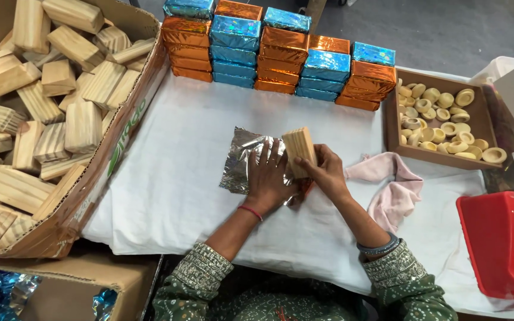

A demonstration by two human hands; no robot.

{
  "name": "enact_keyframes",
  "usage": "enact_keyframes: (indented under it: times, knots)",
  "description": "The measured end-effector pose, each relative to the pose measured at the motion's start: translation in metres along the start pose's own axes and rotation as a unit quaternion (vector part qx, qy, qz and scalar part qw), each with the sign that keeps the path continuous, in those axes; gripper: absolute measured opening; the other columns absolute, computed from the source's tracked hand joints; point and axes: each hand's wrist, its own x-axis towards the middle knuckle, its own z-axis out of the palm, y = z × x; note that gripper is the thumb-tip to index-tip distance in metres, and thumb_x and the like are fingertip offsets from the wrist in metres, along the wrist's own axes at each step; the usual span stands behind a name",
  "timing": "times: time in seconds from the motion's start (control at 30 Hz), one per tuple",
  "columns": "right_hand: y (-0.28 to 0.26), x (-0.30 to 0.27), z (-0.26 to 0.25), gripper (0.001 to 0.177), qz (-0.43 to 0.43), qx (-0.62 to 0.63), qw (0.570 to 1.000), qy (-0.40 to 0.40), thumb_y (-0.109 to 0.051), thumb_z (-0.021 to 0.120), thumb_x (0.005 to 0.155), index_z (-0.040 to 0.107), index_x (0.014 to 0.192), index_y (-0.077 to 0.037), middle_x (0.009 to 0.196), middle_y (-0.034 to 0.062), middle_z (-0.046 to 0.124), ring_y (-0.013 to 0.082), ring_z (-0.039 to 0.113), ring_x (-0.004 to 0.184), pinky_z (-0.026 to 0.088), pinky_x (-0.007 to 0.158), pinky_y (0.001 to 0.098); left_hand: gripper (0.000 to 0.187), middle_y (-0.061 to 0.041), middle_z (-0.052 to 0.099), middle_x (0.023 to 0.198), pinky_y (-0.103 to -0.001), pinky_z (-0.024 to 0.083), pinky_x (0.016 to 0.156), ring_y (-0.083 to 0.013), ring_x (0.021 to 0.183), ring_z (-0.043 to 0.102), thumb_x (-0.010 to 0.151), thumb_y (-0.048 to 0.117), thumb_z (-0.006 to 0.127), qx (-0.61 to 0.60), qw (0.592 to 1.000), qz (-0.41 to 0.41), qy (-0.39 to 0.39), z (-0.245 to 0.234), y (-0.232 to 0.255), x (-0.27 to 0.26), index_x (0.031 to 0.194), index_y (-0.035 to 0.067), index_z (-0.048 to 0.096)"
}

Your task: The person wipes a small wooden block with a cloth, then wraps it in orange metallic foil. They fold the foil around the block and secure it with clear tape from a red dispenser, repeating the process for multiple blocks.

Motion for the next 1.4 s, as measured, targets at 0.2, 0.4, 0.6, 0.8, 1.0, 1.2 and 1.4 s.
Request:
enact_keyframes:
  times: [0.2,0.4,0.6,0.8,1.0,1.2,1.4]
  knots:
    - [-0.008,0.002,-0.001,0.054,-0.137,-0.35,0.924,0.074,-0.029,0.084,0.085,0.061,0.122,0.002,0.105,0.0166,0.071,0.0273,0.072,0.084,0.061,0.074,0.0397,0.119,-0.015,0.023,0.167,-0.055,0.005,0.123,-0.0289,0.156,0.014,0.073,0.068,0.07,-0.083,0.997,0.008,0.004,0.041,-0.031,0.017,0.161,0.008,0.017]
    - [-0.002,-0.003,0.016,0.053,-0.298,-0.457,0.836,0.062,-0.027,0.086,0.08,0.059,0.117,-0.001,0.109,0.0172,0.066,0.0318,0.068,0.09,0.059,0.073,0.042,0.102,-0.016,0.031,0.168,-0.05,0.012,0.128,-0.0278,0.157,0.028,0.091,0.045,0.061,-0.287,0.958,0.001,0.024,0.066,-0.065,0.032,0.168,0.009,0.004]
    - [0.002,-0.012,0.021,0.056,-0.366,-0.423,0.829,0.015,-0.018,0.086,0.075,0.058,0.121,-0.003,0.127,0.0147,0.06,0.0344,0.062,0.115,0.054,0.095,0.0479,0.077,-0.016,0.044,0.158,-0.038,0.039,0.118,-0.0268,0.146,0.044,0.096,0.037,0.06,-0.531,0.845,-0.058,0.01,0.027,-0.066,0.023,0.161,0.009,0.029]
    - [-0.019,-0.017,0.015,0.057,-0.36,-0.307,0.88,-0.035,-0.023,0.086,0.077,0.055,0.12,-0.002,0.134,0.0205,0.054,0.0416,0.057,0.123,0.05,0.103,0.0518,0.065,-0.018,0.068,0.13,-0.037,0.057,0.091,-0.0264,0.108,0.07,0.09,0.028,0.062,-0.422,0.906,-0.006,-0.013,0.016,-0.071,0.02,0.15,0.007,0.048]
    - [-0.02,-0.012,0.009,0.08,-0.265,-0.333,0.901,-0.081,-0.029,0.087,0.076,0.05,0.141,0.0,0.133,0.0218,0.055,0.042,0.058,0.119,0.05,0.103,0.0505,0.057,-0.015,0.074,0.114,-0.04,0.057,0.074,-0.0313,0.082,0.069,0.093,0.027,0.05,-0.437,0.885,-0.123,-0.104,-0.016,-0.058,0.015,0.148,0.014,0.055]
    - [-0.023,-0.011,0.007,0.083,-0.27,-0.365,0.885,-0.102,-0.036,0.087,0.075,0.052,0.144,-0.003,0.132,0.0168,0.06,0.0354,0.063,0.115,0.055,0.097,0.0447,0.057,-0.009,0.056,0.151,-0.032,0.041,0.113,-0.0207,0.139,0.052,0.104,0.043,0.043,-0.529,0.841,-0.094,-0.059,0.016,-0.071,0.022,0.15,0.01,0.051]
    - [-0.019,-0.001,0.007,0.089,-0.203,-0.389,0.888,-0.136,-0.038,0.087,0.074,0.048,0.148,-0.006,0.126,0.0169,0.061,0.0356,0.064,0.109,0.056,0.092,0.0455,0.062,-0.009,0.048,0.159,-0.033,0.035,0.121,-0.0211,0.149,0.043,0.107,0.046,0.035,-0.594,0.801,-0.071,-0.029,0.009,-0.069,0.02,0.155,0.008,0.042]
